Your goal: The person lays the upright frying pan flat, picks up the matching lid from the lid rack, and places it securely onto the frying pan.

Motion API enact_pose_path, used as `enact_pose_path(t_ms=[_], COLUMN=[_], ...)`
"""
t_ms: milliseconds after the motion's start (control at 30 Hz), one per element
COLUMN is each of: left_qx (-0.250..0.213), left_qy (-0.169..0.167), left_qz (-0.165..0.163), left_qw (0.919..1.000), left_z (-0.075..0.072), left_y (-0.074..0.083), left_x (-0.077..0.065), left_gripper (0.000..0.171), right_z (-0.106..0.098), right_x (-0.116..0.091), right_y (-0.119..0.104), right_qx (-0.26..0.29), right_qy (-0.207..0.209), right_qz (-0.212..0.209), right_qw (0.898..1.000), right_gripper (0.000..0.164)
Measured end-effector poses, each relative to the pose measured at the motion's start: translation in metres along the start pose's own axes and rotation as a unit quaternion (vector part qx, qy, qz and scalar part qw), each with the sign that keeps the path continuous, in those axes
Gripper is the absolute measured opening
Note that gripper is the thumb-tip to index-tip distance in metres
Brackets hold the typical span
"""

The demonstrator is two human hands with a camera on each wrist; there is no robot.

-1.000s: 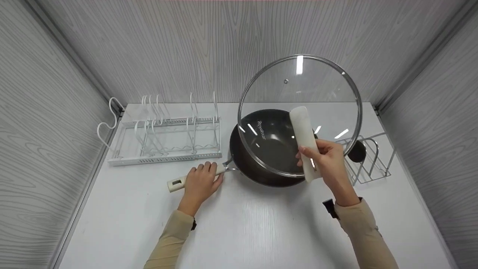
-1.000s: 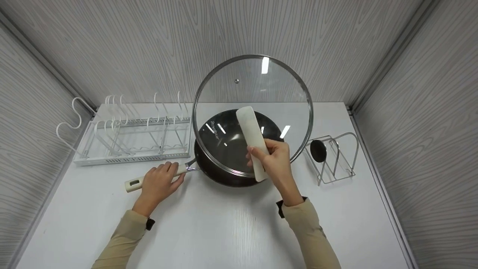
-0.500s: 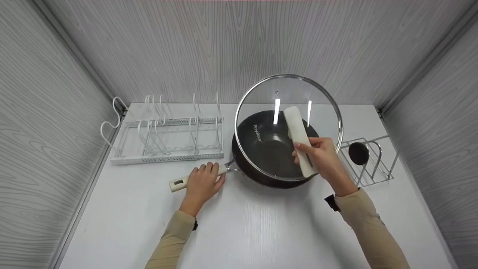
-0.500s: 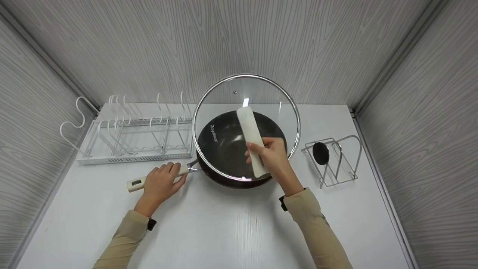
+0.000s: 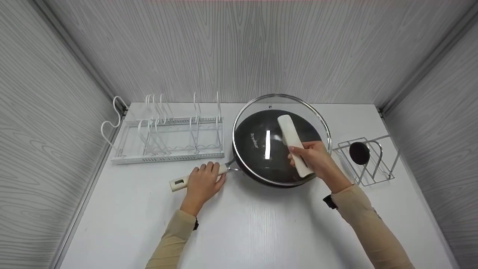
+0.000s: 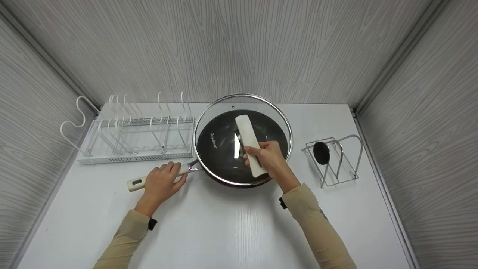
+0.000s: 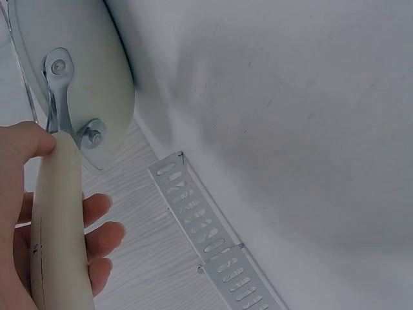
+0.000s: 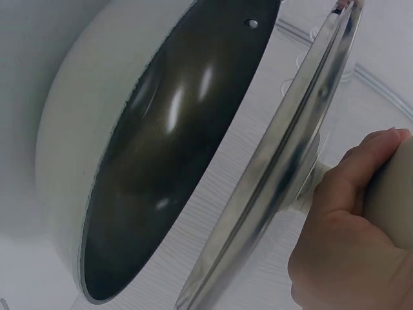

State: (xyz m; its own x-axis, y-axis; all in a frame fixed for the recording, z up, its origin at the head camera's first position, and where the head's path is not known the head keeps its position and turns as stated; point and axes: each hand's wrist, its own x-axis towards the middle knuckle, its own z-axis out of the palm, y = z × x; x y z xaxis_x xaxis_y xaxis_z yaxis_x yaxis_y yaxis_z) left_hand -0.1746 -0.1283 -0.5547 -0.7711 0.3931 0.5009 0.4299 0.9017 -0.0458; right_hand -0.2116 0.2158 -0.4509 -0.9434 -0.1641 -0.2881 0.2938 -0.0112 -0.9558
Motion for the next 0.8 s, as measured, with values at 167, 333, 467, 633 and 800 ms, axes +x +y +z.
enact_pose_path(t_ms=[167, 333, 467, 633, 800], left_qx=[0.001, 0.004, 0.006, 0.010, 0.010], left_qy=[-0.003, -0.001, 0.003, 0.012, 0.015], left_qz=[-0.002, -0.004, -0.002, -0.001, -0.002], left_qw=[1.0000, 1.0000, 1.0000, 0.9999, 0.9998], left_z=[0.000, 0.001, 0.002, 0.002, 0.002], left_y=[0.000, -0.001, 0.000, 0.001, 0.001], left_x=[0.000, -0.001, -0.001, -0.002, -0.001], left_gripper=[0.031, 0.033, 0.033, 0.033, 0.032], right_z=[0.004, 0.006, 0.006, 0.006, 0.006], right_x=[0.003, 0.007, 0.010, 0.011, 0.014], right_y=[0.005, 0.011, 0.016, 0.022, 0.028], right_qx=[-0.002, 0.005, 0.004, 0.000, 0.004], right_qy=[0.005, 0.009, 0.009, 0.010, 0.020], right_qz=[0.010, 0.022, 0.029, 0.038, 0.043], right_qw=[1.000, 1.000, 1.000, 0.999, 0.999], right_gripper=[0.039, 0.041, 0.042, 0.043, 0.043])
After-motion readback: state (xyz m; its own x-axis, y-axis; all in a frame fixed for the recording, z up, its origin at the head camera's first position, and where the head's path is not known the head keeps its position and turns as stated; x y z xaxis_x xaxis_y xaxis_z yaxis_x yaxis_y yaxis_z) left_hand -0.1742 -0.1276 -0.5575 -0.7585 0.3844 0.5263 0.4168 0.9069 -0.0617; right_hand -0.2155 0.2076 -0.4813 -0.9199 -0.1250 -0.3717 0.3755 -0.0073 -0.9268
